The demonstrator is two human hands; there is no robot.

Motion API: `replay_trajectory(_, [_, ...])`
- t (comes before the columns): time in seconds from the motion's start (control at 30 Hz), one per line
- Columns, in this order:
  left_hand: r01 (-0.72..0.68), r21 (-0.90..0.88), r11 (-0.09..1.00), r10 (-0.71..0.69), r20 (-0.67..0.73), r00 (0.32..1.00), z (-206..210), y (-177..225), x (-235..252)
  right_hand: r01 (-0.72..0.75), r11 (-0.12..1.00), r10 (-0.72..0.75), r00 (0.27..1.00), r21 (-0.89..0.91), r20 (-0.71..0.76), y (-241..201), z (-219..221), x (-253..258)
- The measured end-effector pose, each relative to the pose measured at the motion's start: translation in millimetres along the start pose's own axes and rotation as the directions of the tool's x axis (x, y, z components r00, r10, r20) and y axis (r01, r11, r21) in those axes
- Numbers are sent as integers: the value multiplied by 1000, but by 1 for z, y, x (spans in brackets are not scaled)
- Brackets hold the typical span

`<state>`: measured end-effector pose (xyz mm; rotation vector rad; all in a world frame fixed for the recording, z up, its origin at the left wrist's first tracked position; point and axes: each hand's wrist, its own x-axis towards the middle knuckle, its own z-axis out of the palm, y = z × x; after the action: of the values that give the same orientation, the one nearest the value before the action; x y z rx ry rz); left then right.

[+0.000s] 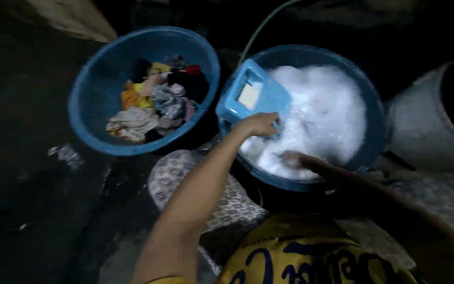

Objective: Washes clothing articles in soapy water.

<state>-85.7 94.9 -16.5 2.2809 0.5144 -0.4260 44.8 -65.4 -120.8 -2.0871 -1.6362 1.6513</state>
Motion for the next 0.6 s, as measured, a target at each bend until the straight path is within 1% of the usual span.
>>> replay_trajectory(0.03, [-8,-1,1000,8,16,1000,8,-8,8,59,991,-51,996,123,-69,5,-10,-14])
replay_trajectory(0.07, [-10,17,1000,9,39,999,17,-14,15,142,956,-110,984,255,-138,10,-20,-30])
replay_trajectory(0.1, [-11,55,998,7,60,998,26,-20,22,208,915,-142,968,344,-208,15,-31,-44])
replay_trajectory(0.13, [-8,108,994,0,74,997,36,-26,27,251,897,-146,945,365,-291,20,-41,-56])
replay_trajectory(0.17, [0,164,986,-15,89,996,43,-29,30,260,898,-128,926,356,-355,22,-53,-71])
replay_trajectory(0.2, [22,204,979,-44,105,993,46,-28,32,260,905,-100,899,337,-425,23,-62,-85])
replay_trajectory(0.27, [77,232,970,-103,101,990,49,-22,31,239,932,-61,844,271,-533,34,-79,-112])
replay_trajectory(0.3, [95,236,967,-120,94,988,50,-20,30,229,950,-71,821,212,-567,41,-87,-124])
replay_trajectory(0.33, [105,242,965,-130,90,987,51,-19,29,229,964,-112,813,138,-571,49,-96,-134])
replay_trajectory(0.4, [114,252,961,-143,98,985,56,-17,31,268,962,-244,780,-44,-577,77,-108,-141])
replay_trajectory(0.47, [110,251,962,-135,83,987,67,-12,36,291,948,-311,748,-132,-586,112,-105,-134])
replay_trajectory(0.5, [91,233,968,-106,51,993,74,-9,39,263,951,-307,764,-161,-567,125,-100,-130])
replay_trajectory(0.53, [68,199,978,-74,23,997,83,-5,41,181,964,-259,818,-197,-514,132,-96,-128])
replay_trajectory(0.57, [40,147,988,-41,1,999,93,1,43,70,965,-179,878,-252,-443,133,-93,-126])
replay_trajectory(0.6, [24,110,994,-24,-10,1000,104,7,45,-28,948,-103,915,-316,-390,134,-90,-120])
